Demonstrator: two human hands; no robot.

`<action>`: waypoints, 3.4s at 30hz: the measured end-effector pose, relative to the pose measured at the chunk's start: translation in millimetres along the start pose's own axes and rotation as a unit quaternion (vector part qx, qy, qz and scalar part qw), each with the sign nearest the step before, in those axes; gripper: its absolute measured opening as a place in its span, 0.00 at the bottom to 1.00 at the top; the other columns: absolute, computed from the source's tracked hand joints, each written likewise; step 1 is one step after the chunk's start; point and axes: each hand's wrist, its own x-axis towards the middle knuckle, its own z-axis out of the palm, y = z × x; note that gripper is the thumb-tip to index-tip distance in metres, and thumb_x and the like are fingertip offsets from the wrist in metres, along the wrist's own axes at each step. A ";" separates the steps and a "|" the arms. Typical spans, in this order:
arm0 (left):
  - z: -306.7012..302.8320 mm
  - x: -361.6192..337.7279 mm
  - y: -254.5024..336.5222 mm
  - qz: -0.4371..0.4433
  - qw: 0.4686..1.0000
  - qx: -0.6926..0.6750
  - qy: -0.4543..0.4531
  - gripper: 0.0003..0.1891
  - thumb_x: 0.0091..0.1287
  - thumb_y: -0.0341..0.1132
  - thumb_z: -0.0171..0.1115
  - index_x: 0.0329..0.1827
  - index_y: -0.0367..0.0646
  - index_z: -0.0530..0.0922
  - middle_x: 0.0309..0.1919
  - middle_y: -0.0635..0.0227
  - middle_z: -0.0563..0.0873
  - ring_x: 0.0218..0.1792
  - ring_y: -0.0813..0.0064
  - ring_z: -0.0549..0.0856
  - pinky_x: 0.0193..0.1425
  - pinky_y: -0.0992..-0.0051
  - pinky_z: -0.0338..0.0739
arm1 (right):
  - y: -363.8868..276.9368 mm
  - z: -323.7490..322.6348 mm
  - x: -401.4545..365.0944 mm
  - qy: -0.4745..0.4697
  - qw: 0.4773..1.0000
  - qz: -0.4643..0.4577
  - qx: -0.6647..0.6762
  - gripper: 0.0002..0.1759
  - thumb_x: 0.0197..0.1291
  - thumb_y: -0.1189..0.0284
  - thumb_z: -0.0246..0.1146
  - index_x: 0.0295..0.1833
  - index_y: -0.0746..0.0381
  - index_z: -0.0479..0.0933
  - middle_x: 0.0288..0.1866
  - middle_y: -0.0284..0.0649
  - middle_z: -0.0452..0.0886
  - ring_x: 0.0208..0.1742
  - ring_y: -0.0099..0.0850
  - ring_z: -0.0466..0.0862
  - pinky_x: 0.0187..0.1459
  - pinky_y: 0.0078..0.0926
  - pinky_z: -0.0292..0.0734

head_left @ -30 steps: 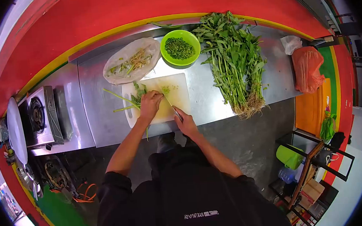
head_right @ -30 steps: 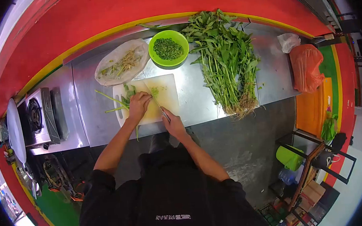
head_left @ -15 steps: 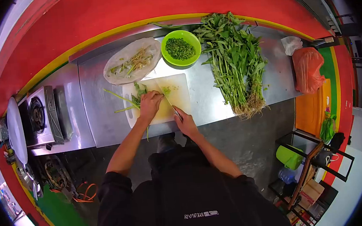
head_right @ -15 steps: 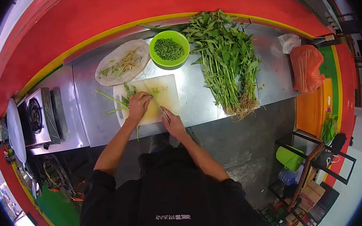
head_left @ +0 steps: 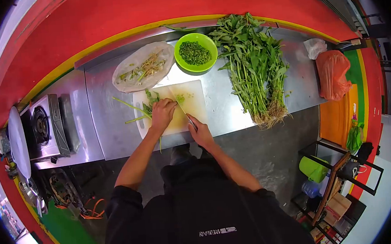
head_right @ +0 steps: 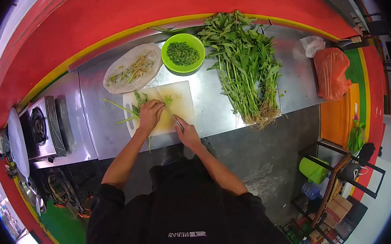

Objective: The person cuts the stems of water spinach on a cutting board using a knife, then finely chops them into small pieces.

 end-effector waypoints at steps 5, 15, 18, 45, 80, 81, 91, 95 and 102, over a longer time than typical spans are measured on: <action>-2.1 -1.0 1.0 -0.001 1.000 -0.003 -0.002 0.07 0.65 0.31 0.71 0.45 0.48 0.89 0.42 0.73 0.88 0.46 0.68 0.86 0.51 0.63 0.73 | -11.2 -4.4 -1.9 -0.009 0.999 0.008 0.038 0.25 0.74 0.68 0.60 0.74 0.62 0.75 0.52 0.62 0.87 0.53 0.46 0.91 0.56 0.36 0.81; 0.2 -0.2 -1.5 -0.001 1.000 0.006 -0.022 0.08 0.65 0.32 0.71 0.46 0.49 0.90 0.42 0.74 0.89 0.47 0.68 0.86 0.51 0.63 0.73 | -5.1 -7.6 0.7 -0.032 0.999 0.021 0.029 0.25 0.75 0.68 0.59 0.74 0.62 0.74 0.63 0.61 0.84 0.68 0.49 0.84 0.68 0.36 0.76; -0.5 -0.5 -0.1 0.010 1.000 0.000 0.000 0.07 0.66 0.32 0.70 0.46 0.48 0.89 0.42 0.74 0.89 0.47 0.68 0.86 0.51 0.63 0.72 | -10.3 -6.7 5.2 -0.028 0.999 0.010 0.029 0.25 0.75 0.68 0.60 0.74 0.63 0.74 0.63 0.61 0.83 0.68 0.48 0.83 0.68 0.37 0.76; -1.4 -1.8 4.6 -0.017 1.000 -0.001 -0.015 0.08 0.66 0.33 0.70 0.47 0.49 0.89 0.42 0.74 0.88 0.48 0.68 0.86 0.52 0.62 0.72 | 9.1 -4.2 1.7 -0.001 0.999 -0.036 0.015 0.25 0.74 0.68 0.61 0.73 0.63 0.75 0.54 0.62 0.86 0.56 0.47 0.87 0.59 0.40 0.80; 2.4 -4.0 0.5 -0.003 1.000 -0.010 0.009 0.07 0.66 0.32 0.71 0.46 0.49 0.89 0.42 0.74 0.89 0.47 0.69 0.86 0.51 0.63 0.72 | -2.9 -5.2 2.2 -0.003 1.000 -0.007 0.021 0.25 0.74 0.68 0.61 0.73 0.63 0.74 0.55 0.58 0.87 0.58 0.44 0.89 0.59 0.37 0.80; 3.4 -3.6 -0.7 -0.002 1.000 -0.008 0.012 0.07 0.66 0.32 0.71 0.46 0.49 0.89 0.42 0.74 0.89 0.47 0.69 0.85 0.51 0.63 0.72 | 1.5 -4.6 0.4 -0.002 0.999 -0.017 0.027 0.25 0.74 0.68 0.61 0.73 0.64 0.74 0.54 0.58 0.87 0.56 0.44 0.90 0.58 0.36 0.81; 3.8 -2.9 -2.1 0.019 1.000 0.005 0.006 0.07 0.66 0.33 0.71 0.45 0.49 0.89 0.42 0.75 0.88 0.47 0.70 0.85 0.52 0.63 0.72 | -2.6 -9.2 3.9 -0.037 0.999 0.031 -0.016 0.25 0.74 0.67 0.61 0.74 0.62 0.74 0.54 0.60 0.87 0.58 0.43 0.90 0.59 0.34 0.81; 5.1 -3.2 0.0 0.014 1.000 0.000 0.020 0.07 0.65 0.32 0.71 0.45 0.49 0.89 0.41 0.74 0.88 0.46 0.70 0.86 0.52 0.64 0.72 | -2.9 -8.4 2.5 -0.008 1.000 -0.023 0.011 0.26 0.74 0.67 0.61 0.74 0.61 0.74 0.53 0.61 0.87 0.57 0.43 0.90 0.59 0.35 0.80; 7.2 -2.5 -2.0 0.003 1.000 -0.008 0.016 0.07 0.65 0.32 0.71 0.46 0.49 0.89 0.42 0.74 0.88 0.48 0.69 0.86 0.52 0.64 0.72 | 9.1 -6.0 -4.3 0.008 0.998 -0.057 0.014 0.25 0.74 0.69 0.61 0.73 0.63 0.74 0.57 0.59 0.86 0.61 0.44 0.88 0.62 0.35 0.79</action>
